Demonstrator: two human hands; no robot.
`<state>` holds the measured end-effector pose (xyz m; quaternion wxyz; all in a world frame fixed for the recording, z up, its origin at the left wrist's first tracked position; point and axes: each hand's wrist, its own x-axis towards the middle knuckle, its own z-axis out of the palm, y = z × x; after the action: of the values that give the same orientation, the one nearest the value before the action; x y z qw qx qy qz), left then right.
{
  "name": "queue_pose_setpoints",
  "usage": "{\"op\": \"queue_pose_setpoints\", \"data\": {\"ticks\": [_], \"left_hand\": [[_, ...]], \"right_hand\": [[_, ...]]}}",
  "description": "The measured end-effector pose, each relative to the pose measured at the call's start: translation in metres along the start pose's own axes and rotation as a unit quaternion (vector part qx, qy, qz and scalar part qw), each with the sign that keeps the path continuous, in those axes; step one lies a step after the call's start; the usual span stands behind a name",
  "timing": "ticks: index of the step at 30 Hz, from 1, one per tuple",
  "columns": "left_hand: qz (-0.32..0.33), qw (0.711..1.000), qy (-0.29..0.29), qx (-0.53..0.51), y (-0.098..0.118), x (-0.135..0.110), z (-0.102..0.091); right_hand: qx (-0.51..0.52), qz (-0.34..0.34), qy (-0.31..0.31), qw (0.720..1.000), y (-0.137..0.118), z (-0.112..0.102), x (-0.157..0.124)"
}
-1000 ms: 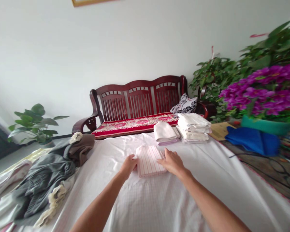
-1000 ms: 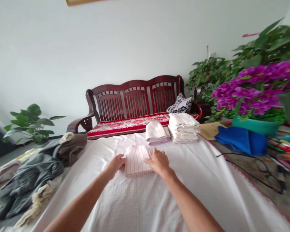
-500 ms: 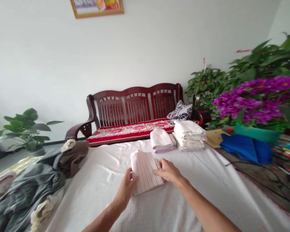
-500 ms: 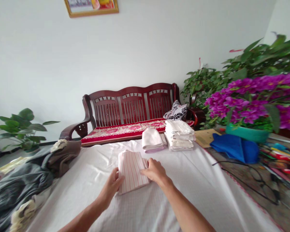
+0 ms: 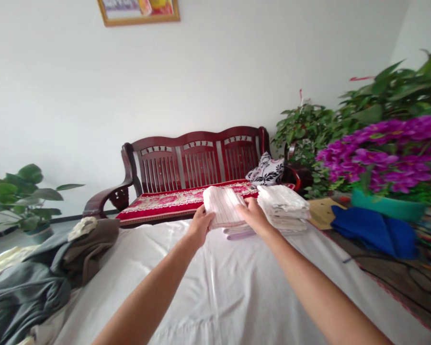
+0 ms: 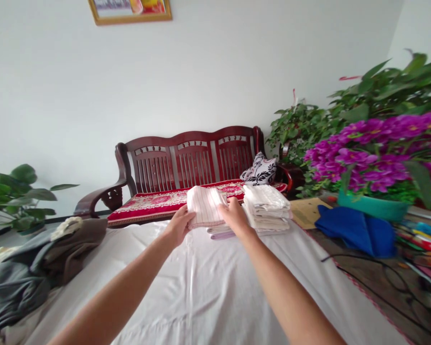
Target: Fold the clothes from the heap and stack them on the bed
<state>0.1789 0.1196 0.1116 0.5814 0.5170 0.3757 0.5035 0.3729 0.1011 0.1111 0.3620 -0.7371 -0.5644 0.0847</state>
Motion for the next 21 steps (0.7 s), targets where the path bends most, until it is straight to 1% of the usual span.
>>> {"op": "queue_pose_setpoints", "data": {"ticks": [2, 4, 8, 11, 15, 18, 21], "left_hand": [[-0.005, 1.0, -0.015, 0.002, -0.002, 0.024, 0.013], [-0.02, 1.0, -0.01, 0.02, -0.012, 0.042, 0.021], [-0.042, 0.996, 0.027, 0.071, -0.04, 0.065, 0.027], [-0.04, 0.991, 0.04, 0.119, -0.055, 0.074, 0.029], [-0.017, 0.978, 0.043, 0.203, -0.068, 0.078, 0.031], [0.006, 0.961, 0.045, 0.271, -0.074, 0.078, 0.029], [0.03, 0.943, 0.042, 0.329, -0.076, 0.079, 0.023]], "right_hand": [[-0.018, 0.039, 0.004, 0.999, 0.002, -0.004, 0.019], [-0.041, 0.068, 0.008, 0.997, 0.006, -0.004, 0.029], [-0.09, 0.082, 0.012, 0.992, 0.016, 0.004, 0.033], [-0.123, 0.068, 0.018, 0.99, 0.02, 0.008, 0.03], [-0.159, 0.042, 0.029, 0.986, 0.023, 0.013, 0.028], [-0.182, 0.029, 0.035, 0.982, 0.027, 0.017, 0.026], [-0.202, 0.003, 0.047, 0.978, 0.029, 0.018, 0.025]]}}
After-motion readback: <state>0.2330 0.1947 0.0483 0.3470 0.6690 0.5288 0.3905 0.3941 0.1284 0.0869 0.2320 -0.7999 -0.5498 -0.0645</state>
